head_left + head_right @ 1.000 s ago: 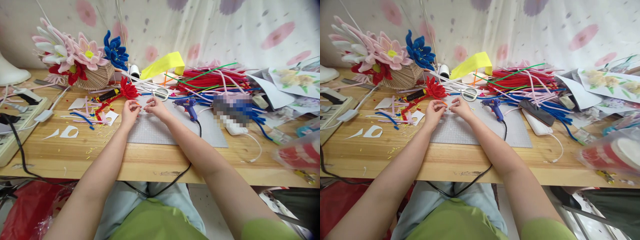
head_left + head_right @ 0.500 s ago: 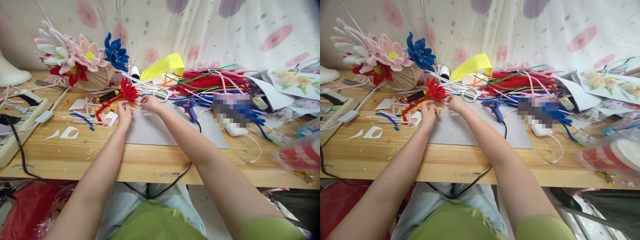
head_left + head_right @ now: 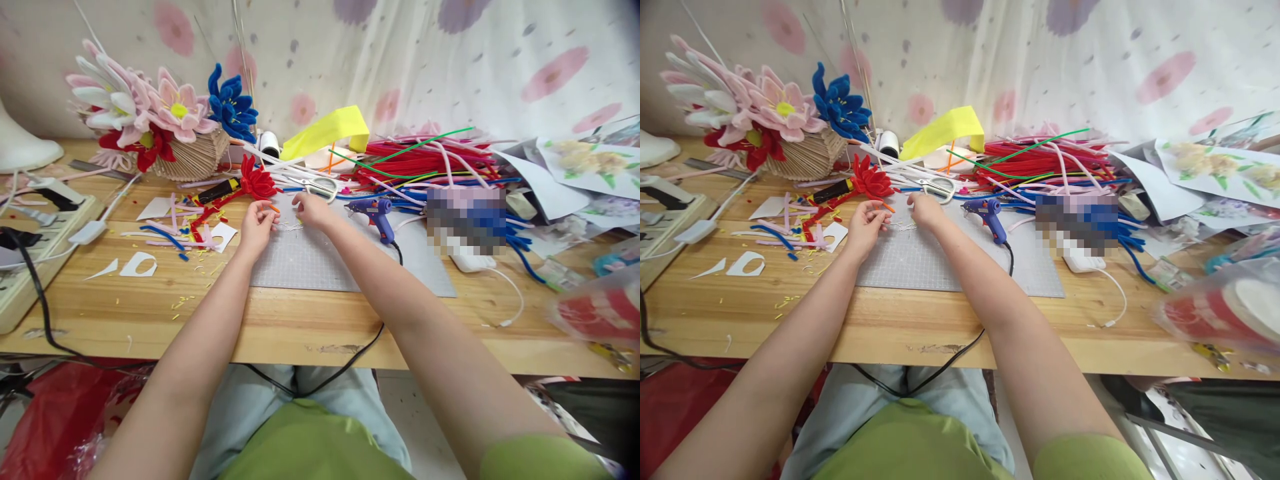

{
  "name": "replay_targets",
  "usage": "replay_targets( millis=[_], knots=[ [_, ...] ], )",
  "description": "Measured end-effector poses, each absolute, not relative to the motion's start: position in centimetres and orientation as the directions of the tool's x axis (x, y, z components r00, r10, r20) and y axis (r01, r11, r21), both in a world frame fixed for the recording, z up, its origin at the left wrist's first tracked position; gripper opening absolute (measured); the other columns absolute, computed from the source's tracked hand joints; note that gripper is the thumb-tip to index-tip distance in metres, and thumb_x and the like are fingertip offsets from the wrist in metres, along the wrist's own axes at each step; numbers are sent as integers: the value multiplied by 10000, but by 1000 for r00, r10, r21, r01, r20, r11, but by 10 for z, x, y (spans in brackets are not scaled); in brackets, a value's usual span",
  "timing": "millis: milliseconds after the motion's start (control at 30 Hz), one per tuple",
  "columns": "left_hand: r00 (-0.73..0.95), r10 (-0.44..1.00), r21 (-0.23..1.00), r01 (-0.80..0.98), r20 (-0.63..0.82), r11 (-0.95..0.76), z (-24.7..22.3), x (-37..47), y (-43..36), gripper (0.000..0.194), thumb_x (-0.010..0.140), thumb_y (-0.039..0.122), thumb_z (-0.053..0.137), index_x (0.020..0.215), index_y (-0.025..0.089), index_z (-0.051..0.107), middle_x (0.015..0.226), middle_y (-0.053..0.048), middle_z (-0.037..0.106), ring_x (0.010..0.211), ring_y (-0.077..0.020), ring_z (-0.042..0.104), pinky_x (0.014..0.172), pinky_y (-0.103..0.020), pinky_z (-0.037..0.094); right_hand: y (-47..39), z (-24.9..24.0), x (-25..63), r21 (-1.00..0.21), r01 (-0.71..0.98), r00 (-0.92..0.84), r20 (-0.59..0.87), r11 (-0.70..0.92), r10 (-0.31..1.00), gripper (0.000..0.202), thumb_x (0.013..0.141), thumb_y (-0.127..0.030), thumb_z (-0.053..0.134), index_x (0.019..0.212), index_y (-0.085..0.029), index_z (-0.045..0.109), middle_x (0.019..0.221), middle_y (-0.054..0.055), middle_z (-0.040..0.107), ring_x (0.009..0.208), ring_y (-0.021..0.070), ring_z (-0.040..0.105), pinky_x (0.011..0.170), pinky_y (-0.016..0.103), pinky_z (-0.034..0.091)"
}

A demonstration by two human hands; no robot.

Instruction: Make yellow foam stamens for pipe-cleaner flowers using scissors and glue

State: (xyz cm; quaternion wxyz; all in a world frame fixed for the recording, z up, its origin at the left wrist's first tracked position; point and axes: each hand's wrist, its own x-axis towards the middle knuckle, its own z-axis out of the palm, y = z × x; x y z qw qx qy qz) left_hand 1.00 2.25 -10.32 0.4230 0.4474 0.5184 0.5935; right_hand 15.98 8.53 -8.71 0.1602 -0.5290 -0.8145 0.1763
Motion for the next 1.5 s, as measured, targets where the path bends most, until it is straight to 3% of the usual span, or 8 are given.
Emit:
replay_targets(
  millis=[133,233,400,600,933,1167,1400,1500],
  knots=[
    [-236,966,993,-27,107,-117,-104,11,22,233,729,118,591,906,216,478,724,20,617,606,-81,579,478,-160,425,84,-86,157,-472,798,-341,161,376,926,315,727,-76,538,1014,-173,624,1016,93,630,984,221,559,899,370,422],
    [-255,960,992,-16,114,-122,-104,12,21,222,723,126,604,878,214,472,695,31,573,581,-83,552,455,-166,413,74,-75,159,-583,705,-319,249,405,914,198,757,-167,569,938,-170,648,1018,81,624,949,197,560,897,364,423],
    [-257,960,993,-14,111,-119,-103,15,20,218,710,122,632,813,204,458,632,51,523,508,-66,481,445,-164,388,55,-63,161,-797,413,-542,173,440,822,157,785,-259,567,859,-157,661,849,31,672,782,134,589,771,284,453],
    [-239,965,993,-36,104,-115,-103,16,20,236,704,157,662,817,203,460,627,51,524,495,-68,468,448,-173,373,54,-67,157,-797,447,-487,163,405,858,134,763,-226,589,837,-152,671,828,24,682,768,128,598,729,254,432],
    [-251,964,990,-86,86,-111,-102,17,21,224,715,169,651,835,210,467,632,52,529,500,-70,481,440,-172,398,50,-62,148,-634,620,-456,187,461,870,160,828,-193,492,852,-161,647,813,28,682,754,143,586,721,258,400],
    [-300,948,983,-111,108,-147,-91,15,17,174,739,141,589,868,215,499,716,21,577,593,-91,539,485,-186,425,77,-63,164,-529,805,-205,178,270,962,217,866,-250,419,904,-156,611,931,95,672,863,220,592,767,317,422],
    [-464,884,987,-108,53,-115,-88,12,19,161,746,63,444,825,200,478,623,46,554,470,-64,471,437,-174,361,86,-73,172,-244,905,-329,114,348,937,280,896,-262,366,903,-157,625,992,133,679,931,248,603,773,321,402],
    [-505,861,991,-74,56,-108,-95,9,22,145,748,71,444,811,197,474,582,56,529,445,-62,450,421,-174,333,89,-77,171,-231,886,-390,95,401,916,202,856,-273,458,888,-174,631,983,91,682,918,217,597,746,291,392]
  ],
)
